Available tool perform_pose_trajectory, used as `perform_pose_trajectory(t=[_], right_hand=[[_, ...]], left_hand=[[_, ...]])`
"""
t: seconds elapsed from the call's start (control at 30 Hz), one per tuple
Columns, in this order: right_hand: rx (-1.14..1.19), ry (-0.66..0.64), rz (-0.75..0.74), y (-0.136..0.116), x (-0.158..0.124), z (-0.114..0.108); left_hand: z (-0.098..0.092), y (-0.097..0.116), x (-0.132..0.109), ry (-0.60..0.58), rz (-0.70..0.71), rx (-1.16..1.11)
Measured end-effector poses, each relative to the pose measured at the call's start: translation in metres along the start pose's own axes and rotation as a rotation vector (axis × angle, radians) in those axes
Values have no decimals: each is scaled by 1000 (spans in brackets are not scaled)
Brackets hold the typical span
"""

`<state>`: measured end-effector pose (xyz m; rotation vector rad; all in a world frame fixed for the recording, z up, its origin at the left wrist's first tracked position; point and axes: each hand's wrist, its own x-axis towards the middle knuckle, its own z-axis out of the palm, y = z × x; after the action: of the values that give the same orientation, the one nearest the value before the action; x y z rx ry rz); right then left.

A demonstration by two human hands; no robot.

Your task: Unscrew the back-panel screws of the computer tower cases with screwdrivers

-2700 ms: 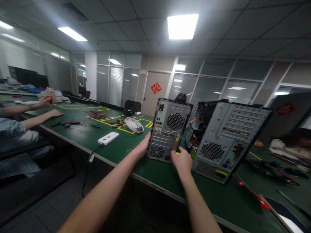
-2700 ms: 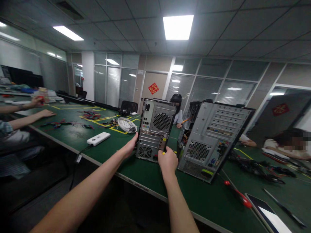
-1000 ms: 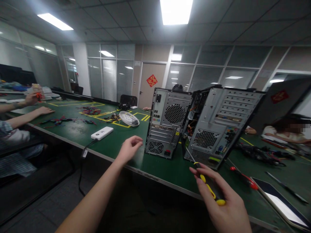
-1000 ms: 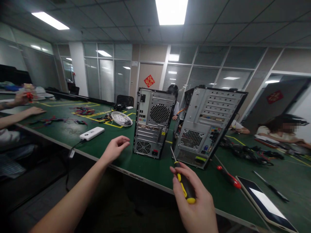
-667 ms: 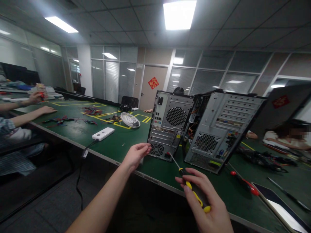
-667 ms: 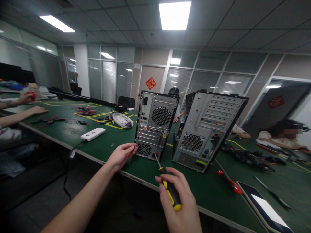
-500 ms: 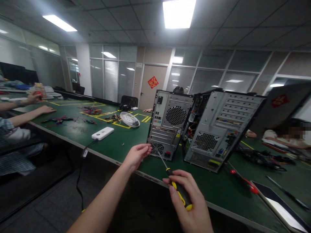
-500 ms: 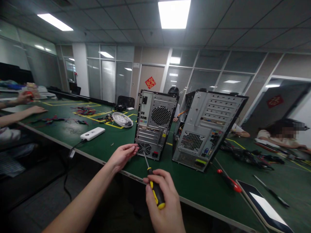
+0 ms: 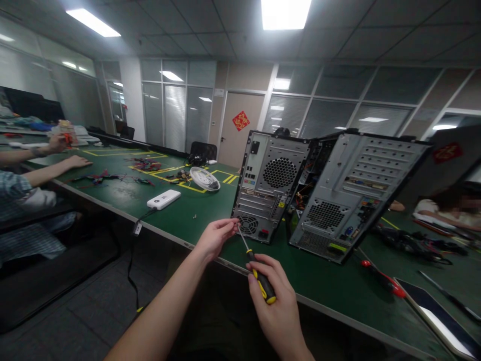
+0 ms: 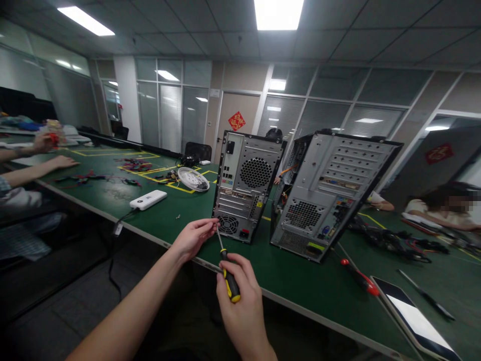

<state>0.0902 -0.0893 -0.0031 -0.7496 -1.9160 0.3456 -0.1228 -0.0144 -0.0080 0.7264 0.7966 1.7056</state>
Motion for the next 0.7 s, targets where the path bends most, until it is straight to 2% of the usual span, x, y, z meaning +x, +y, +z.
perform_pose_trajectory(t=[0.7], right_hand=[[13,15,-17,3,-2,10]], left_hand=[[3,2,-3,-1,7,4]])
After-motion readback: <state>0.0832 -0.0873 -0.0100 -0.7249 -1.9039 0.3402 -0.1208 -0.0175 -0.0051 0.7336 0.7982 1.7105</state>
